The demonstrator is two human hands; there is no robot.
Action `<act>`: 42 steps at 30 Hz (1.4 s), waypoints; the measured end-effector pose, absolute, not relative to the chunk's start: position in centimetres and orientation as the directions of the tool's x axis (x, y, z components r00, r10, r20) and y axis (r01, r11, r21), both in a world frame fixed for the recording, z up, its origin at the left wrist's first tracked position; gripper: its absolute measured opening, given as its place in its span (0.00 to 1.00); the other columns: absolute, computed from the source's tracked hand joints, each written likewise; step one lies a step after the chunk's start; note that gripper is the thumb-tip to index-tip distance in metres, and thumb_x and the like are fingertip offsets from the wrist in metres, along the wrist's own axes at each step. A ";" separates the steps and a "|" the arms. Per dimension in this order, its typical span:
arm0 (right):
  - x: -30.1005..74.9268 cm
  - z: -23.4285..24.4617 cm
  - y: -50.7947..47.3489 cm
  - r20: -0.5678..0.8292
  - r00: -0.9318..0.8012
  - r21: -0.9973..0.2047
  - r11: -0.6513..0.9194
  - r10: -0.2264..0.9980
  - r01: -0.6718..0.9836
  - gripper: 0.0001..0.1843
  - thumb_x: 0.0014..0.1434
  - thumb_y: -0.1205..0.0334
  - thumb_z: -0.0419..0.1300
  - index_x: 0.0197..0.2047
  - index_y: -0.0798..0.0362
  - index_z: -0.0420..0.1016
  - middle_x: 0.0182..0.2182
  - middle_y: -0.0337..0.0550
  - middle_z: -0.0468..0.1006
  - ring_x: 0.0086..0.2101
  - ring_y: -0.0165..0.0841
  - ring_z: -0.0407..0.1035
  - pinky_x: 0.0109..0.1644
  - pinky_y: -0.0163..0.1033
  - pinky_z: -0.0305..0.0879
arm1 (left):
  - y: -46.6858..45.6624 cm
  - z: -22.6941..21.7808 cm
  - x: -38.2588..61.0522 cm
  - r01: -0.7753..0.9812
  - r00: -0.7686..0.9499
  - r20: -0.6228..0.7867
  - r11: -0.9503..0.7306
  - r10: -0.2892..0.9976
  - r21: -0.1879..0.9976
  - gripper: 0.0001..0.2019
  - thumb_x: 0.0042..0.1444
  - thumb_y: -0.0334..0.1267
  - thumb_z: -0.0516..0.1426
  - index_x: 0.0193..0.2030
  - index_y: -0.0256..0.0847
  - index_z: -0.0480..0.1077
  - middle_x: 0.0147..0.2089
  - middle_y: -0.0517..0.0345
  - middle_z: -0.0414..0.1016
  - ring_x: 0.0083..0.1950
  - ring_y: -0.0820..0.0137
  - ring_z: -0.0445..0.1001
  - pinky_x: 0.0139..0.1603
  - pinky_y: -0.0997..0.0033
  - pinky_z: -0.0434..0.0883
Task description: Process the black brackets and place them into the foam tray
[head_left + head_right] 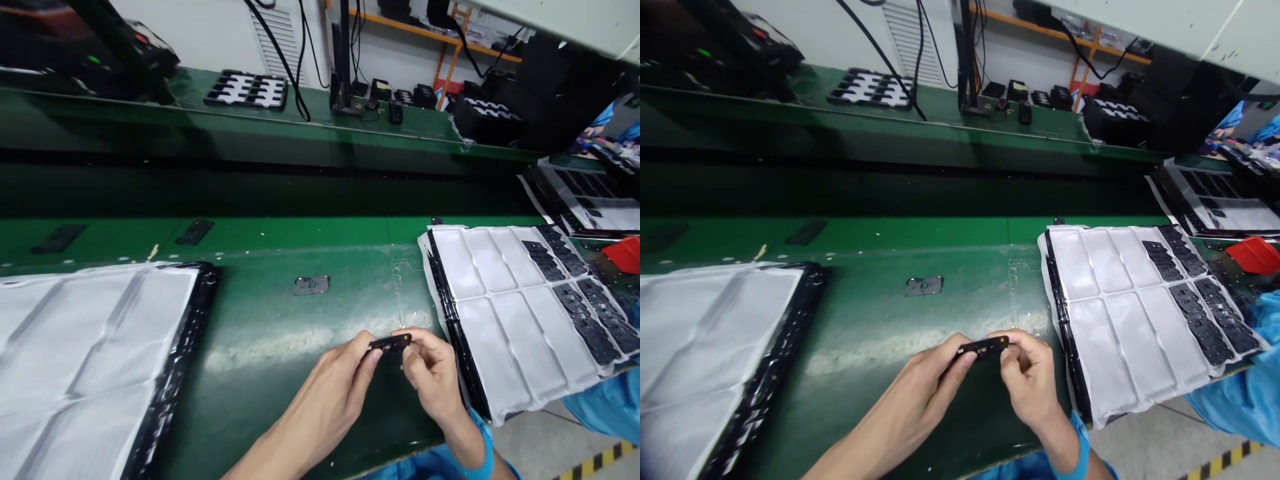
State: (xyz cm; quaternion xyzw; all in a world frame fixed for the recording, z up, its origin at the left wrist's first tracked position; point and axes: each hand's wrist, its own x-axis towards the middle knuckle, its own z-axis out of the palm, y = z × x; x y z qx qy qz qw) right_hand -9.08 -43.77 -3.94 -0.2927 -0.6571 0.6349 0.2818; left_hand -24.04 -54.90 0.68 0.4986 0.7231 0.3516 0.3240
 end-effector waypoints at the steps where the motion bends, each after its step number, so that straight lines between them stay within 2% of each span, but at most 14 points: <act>1: -8.9 -3.8 -43.7 -0.006 -0.701 -1.000 0.010 0.713 0.019 0.12 0.65 0.65 0.58 0.47 0.54 0.83 0.18 0.30 0.64 0.18 0.26 0.56 0.23 0.32 0.54 | -54.9 0.7 -24.1 0.475 -0.294 -0.136 0.268 0.946 0.838 0.13 0.74 0.43 0.45 0.37 0.46 0.61 0.27 0.65 0.65 0.27 0.68 0.65 0.32 0.69 0.59; 3: -8.8 -3.5 -43.5 -0.001 -0.740 -1.000 0.013 0.673 0.013 0.13 0.68 0.64 0.58 0.50 0.54 0.81 0.20 0.32 0.67 0.20 0.27 0.60 0.26 0.33 0.58 | -54.9 0.7 -24.2 0.423 -0.282 -0.157 0.269 0.947 0.865 0.12 0.73 0.43 0.45 0.39 0.45 0.63 0.30 0.63 0.68 0.30 0.67 0.67 0.35 0.68 0.61; 6: -9.1 -2.8 -43.4 0.013 -0.741 -0.998 0.056 0.671 0.034 0.12 0.72 0.60 0.57 0.48 0.54 0.81 0.26 0.35 0.70 0.22 0.27 0.63 0.27 0.33 0.60 | -54.9 0.6 -24.3 0.311 -0.258 -0.160 0.239 0.953 0.920 0.13 0.73 0.42 0.44 0.39 0.44 0.64 0.33 0.62 0.70 0.34 0.67 0.69 0.39 0.68 0.63; 9: -9.5 -2.4 -43.7 0.049 -0.735 -0.996 0.091 0.676 0.017 0.13 0.75 0.60 0.55 0.45 0.54 0.80 0.29 0.36 0.70 0.21 0.25 0.63 0.27 0.33 0.60 | -55.0 0.0 -24.3 0.201 -0.297 -0.144 0.209 0.944 0.957 0.16 0.73 0.43 0.43 0.33 0.44 0.61 0.29 0.63 0.65 0.32 0.68 0.65 0.37 0.68 0.61; 13: -9.6 -2.4 -44.3 0.103 -0.746 -0.992 0.123 0.658 -0.028 0.11 0.75 0.62 0.55 0.47 0.51 0.80 0.35 0.38 0.71 0.23 0.25 0.66 0.28 0.34 0.63 | -54.9 -1.2 -23.9 0.120 -0.372 -0.121 0.177 0.920 0.977 0.18 0.74 0.45 0.42 0.31 0.44 0.58 0.26 0.66 0.58 0.28 0.70 0.59 0.33 0.68 0.57; 17: -9.5 -2.6 -44.6 0.147 -0.760 -0.983 0.178 0.633 -0.042 0.12 0.76 0.64 0.55 0.50 0.49 0.81 0.36 0.38 0.71 0.24 0.25 0.67 0.30 0.34 0.64 | -54.8 -2.2 -23.7 0.101 -0.431 -0.122 0.183 0.894 0.978 0.18 0.74 0.46 0.42 0.31 0.45 0.56 0.26 0.67 0.54 0.28 0.70 0.56 0.32 0.68 0.55; 22: -9.4 -2.7 -44.6 0.190 -0.775 -0.971 0.232 0.602 -0.058 0.12 0.75 0.66 0.55 0.52 0.48 0.81 0.35 0.38 0.71 0.24 0.26 0.68 0.31 0.35 0.66 | -55.0 -3.0 -23.9 0.085 -0.414 -0.098 0.146 0.905 0.986 0.18 0.74 0.46 0.42 0.31 0.45 0.54 0.27 0.67 0.53 0.28 0.71 0.55 0.32 0.69 0.54; 28: -9.5 -3.1 -44.4 0.157 -0.784 -0.979 0.198 0.601 -0.045 0.12 0.75 0.64 0.56 0.50 0.50 0.81 0.36 0.39 0.72 0.24 0.26 0.68 0.31 0.35 0.66 | -54.8 -3.4 -24.1 0.158 -0.418 -0.043 0.120 0.907 0.980 0.18 0.74 0.45 0.41 0.31 0.45 0.54 0.26 0.67 0.52 0.28 0.71 0.56 0.32 0.69 0.55; 34: -9.4 -3.3 -44.3 0.125 -0.781 -0.987 0.155 0.612 -0.036 0.12 0.75 0.63 0.55 0.50 0.52 0.82 0.38 0.42 0.73 0.23 0.26 0.69 0.29 0.35 0.66 | -54.7 -3.0 -24.0 0.154 -0.415 -0.062 0.137 0.908 0.979 0.14 0.70 0.38 0.41 0.30 0.46 0.53 0.27 0.66 0.55 0.29 0.70 0.57 0.32 0.69 0.56; 42: -9.3 -3.0 -44.3 0.111 -0.770 -0.989 0.146 0.628 -0.024 0.12 0.75 0.61 0.56 0.48 0.52 0.82 0.37 0.43 0.74 0.23 0.27 0.69 0.28 0.36 0.66 | -54.7 -2.2 -24.3 0.090 -0.353 -0.098 0.138 0.931 0.986 0.16 0.71 0.43 0.42 0.30 0.45 0.55 0.26 0.66 0.54 0.28 0.70 0.56 0.31 0.69 0.56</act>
